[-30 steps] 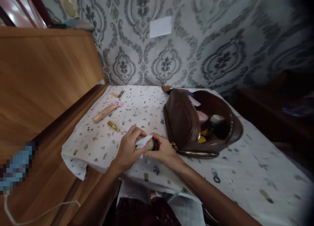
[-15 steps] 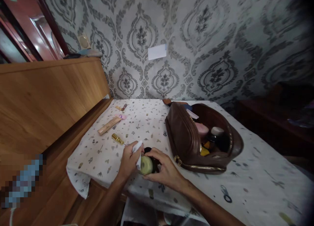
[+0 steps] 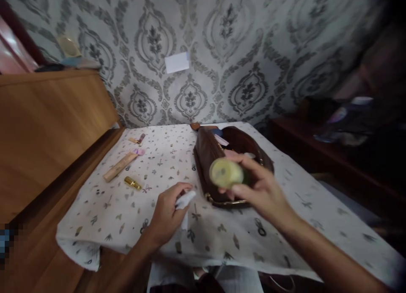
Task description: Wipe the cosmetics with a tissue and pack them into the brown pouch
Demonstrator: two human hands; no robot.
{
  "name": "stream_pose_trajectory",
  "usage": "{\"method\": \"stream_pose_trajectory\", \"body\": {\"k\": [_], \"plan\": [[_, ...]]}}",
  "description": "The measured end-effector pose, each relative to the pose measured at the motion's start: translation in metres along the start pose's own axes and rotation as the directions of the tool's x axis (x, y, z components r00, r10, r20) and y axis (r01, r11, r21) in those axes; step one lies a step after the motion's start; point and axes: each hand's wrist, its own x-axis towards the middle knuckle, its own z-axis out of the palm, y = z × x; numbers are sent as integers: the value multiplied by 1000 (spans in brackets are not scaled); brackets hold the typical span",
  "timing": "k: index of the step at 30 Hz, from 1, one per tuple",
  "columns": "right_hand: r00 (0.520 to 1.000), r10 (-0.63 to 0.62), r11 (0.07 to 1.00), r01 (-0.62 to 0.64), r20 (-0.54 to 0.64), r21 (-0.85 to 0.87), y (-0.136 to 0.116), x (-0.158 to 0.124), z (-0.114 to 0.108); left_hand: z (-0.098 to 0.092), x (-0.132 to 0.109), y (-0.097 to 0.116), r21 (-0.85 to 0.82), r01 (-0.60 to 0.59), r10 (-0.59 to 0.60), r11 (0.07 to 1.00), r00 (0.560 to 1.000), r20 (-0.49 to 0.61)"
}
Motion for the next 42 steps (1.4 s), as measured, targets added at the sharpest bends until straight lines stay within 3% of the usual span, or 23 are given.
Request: {"method": "stream_pose_trajectory", "body": {"k": [3,5,11,14,20,24,30,35,42], "plan": [[990,-40,985,16,-137,-174,-21,11,-41,18,14,20,100,-236,217,967,961,170],[987,-92,947,45,-134,-318,-25,18,-61,33,23,29,179,-297,242,938,929,279],[985,-42,799,134,168,-586,-7,26,-90,73,37,37,314,-285,122,906,885,450],[960,12,744,178,279,-644,-2,29,-92,76,36,32,268,-311,160,912,870,467],[915,138,675,192,379,-712,-9,44,-88,75,32,20,207,-360,241,909,863,443],[871,137,637,287,472,-715,-8,47,-86,76,32,18,172,-372,269,912,860,434],[866,122,553,347,485,-757,-2,44,-78,77,32,16,158,-400,304,903,853,424],[778,343,340,419,526,-842,-15,46,-71,79,31,16,170,-416,317,893,851,417],[708,436,335,445,555,-831,-21,49,-74,79,27,15,177,-387,286,905,862,419]]}}
